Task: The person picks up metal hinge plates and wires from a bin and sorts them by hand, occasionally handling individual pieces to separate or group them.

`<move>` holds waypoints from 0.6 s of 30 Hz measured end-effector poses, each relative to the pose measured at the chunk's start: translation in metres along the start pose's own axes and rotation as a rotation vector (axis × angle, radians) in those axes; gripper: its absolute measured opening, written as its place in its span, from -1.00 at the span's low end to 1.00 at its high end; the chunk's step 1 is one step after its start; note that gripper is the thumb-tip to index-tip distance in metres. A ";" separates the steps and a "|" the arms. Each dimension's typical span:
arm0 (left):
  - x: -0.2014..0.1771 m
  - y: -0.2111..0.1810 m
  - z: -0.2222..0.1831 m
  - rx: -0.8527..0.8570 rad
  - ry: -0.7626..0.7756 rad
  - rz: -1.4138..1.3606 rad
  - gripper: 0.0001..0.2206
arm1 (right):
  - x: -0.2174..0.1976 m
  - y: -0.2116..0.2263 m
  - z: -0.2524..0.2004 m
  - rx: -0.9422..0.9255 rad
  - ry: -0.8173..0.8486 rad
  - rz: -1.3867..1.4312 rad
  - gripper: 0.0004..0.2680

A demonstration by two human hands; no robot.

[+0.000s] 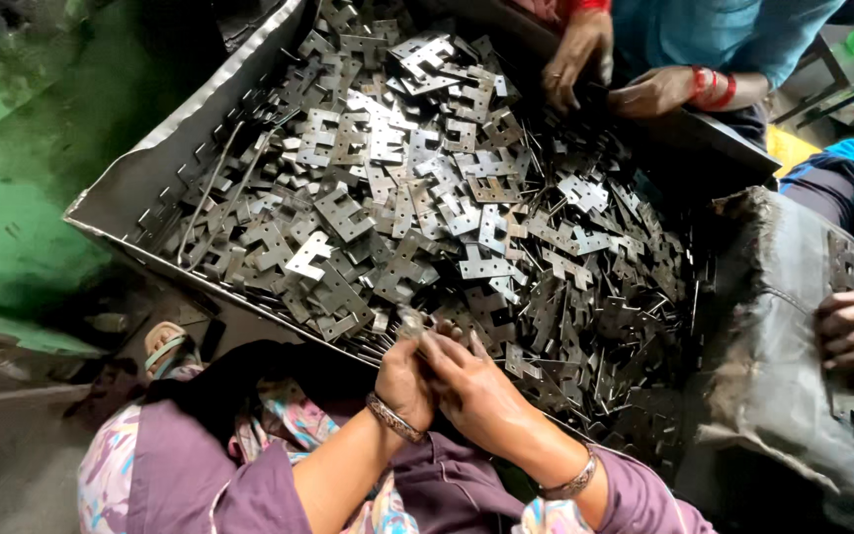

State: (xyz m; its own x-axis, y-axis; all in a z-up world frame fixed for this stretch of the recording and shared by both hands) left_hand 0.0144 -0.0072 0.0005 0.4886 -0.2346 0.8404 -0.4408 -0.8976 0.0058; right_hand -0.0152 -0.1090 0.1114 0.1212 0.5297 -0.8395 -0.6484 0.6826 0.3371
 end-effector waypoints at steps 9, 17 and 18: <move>0.045 -0.076 0.019 0.898 0.164 2.523 -0.69 | -0.101 -0.101 -0.071 1.140 -0.616 1.321 -0.58; 0.035 -0.073 0.039 1.399 0.291 2.925 -0.81 | -0.253 -0.236 -0.246 0.660 -0.422 -1.010 -0.52; 0.040 -0.074 0.039 1.393 0.270 2.930 -0.81 | -0.259 -0.249 -0.269 0.721 -0.367 -1.077 -0.53</move>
State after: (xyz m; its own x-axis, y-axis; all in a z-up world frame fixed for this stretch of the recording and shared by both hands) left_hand 0.0963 0.0352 0.0127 0.2921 -0.1143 -0.9495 0.5917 0.8016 0.0855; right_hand -0.0871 -0.5517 0.1305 0.5823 -0.4075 -0.7034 0.4188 0.8920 -0.1701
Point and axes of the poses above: each hand's wrist, its own z-axis towards the middle knuckle, its own x-axis out of the palm, y = z × x, the point moved 2 cm from there along z, towards the middle knuckle, and after that the axes turned 8 degrees about -y, right-handed, at the moved point
